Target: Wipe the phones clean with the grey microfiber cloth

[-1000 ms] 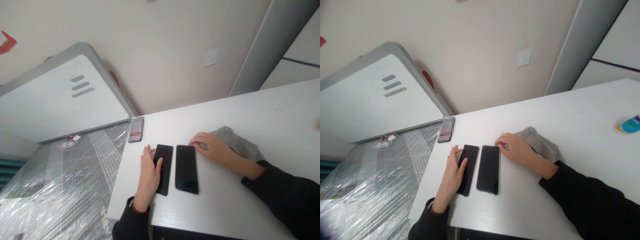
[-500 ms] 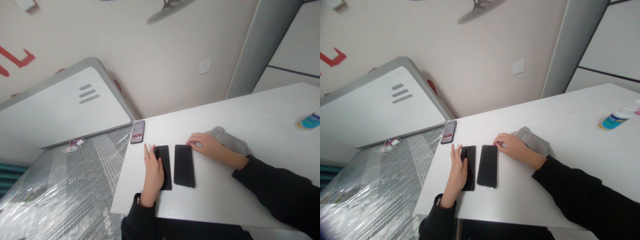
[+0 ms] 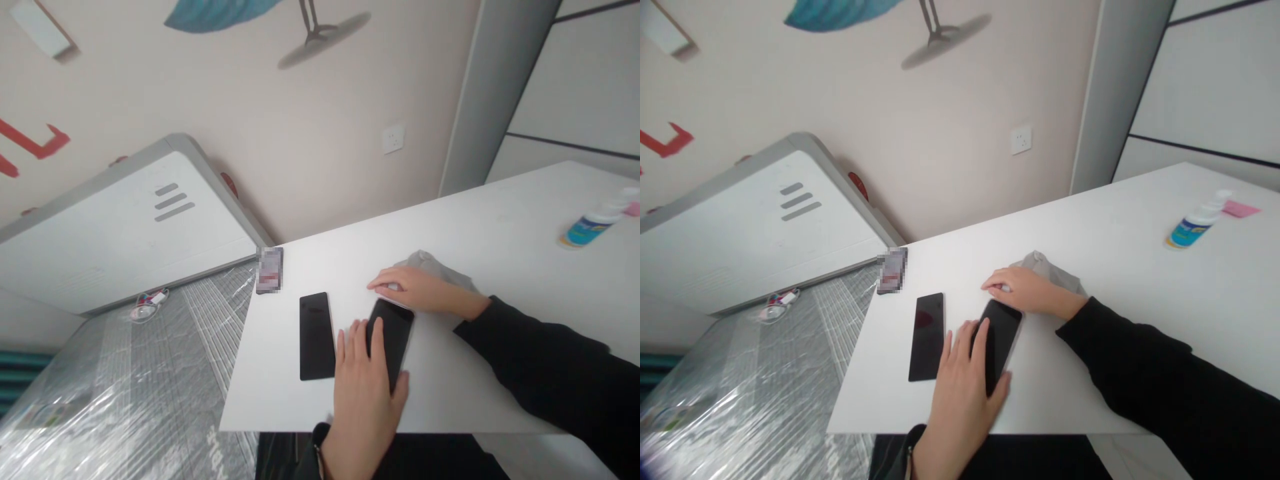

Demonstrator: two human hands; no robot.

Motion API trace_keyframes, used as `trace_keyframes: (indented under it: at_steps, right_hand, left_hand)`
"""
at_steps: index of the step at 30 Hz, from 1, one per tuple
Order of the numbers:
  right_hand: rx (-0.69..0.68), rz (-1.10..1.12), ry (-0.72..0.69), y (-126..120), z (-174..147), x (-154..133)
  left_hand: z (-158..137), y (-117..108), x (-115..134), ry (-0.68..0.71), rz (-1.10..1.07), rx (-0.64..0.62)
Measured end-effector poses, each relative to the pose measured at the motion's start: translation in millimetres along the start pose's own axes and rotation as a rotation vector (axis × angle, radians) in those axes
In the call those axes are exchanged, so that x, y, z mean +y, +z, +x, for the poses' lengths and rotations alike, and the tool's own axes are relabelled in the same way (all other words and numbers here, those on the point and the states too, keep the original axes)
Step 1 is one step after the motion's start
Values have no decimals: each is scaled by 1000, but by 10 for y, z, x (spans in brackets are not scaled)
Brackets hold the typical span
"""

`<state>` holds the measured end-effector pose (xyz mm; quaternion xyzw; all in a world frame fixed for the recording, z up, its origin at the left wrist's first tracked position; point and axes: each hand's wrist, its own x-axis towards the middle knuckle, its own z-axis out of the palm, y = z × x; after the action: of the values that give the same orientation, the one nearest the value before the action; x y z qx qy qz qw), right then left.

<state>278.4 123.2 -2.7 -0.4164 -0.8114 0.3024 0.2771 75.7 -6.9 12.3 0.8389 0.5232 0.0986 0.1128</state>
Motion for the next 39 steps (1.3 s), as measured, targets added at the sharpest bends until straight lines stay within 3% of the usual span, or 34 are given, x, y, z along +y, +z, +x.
trace_keyframes:
  at_steps: [5,8,11,15,20,26,33,39]
  right_hand:
    - [-144,150,36,-206,-91,-29]
    - [-186,249,79,-319,-145,-43]
    - [-169,362,127,-371,-178,-70]
    - [-71,511,180,-298,-173,-105]
    - [40,641,214,-27,-120,-145]
    - [-21,989,212,139,-144,-201]
    - [-238,1232,228,155,-234,-176]
    - [-265,1266,240,123,-261,-237]
  left_hand:
    - [234,-229,27,78,-9,-95]
    - [360,-437,-122,256,120,-83]
    - [452,-659,-324,444,200,-83]
    - [581,-823,-530,544,300,-20]
    - [830,-809,-759,641,481,115]
    - [935,-764,-1068,709,413,290]
    - [903,-699,-1169,740,352,274]
    - [900,-704,-1163,760,292,254]
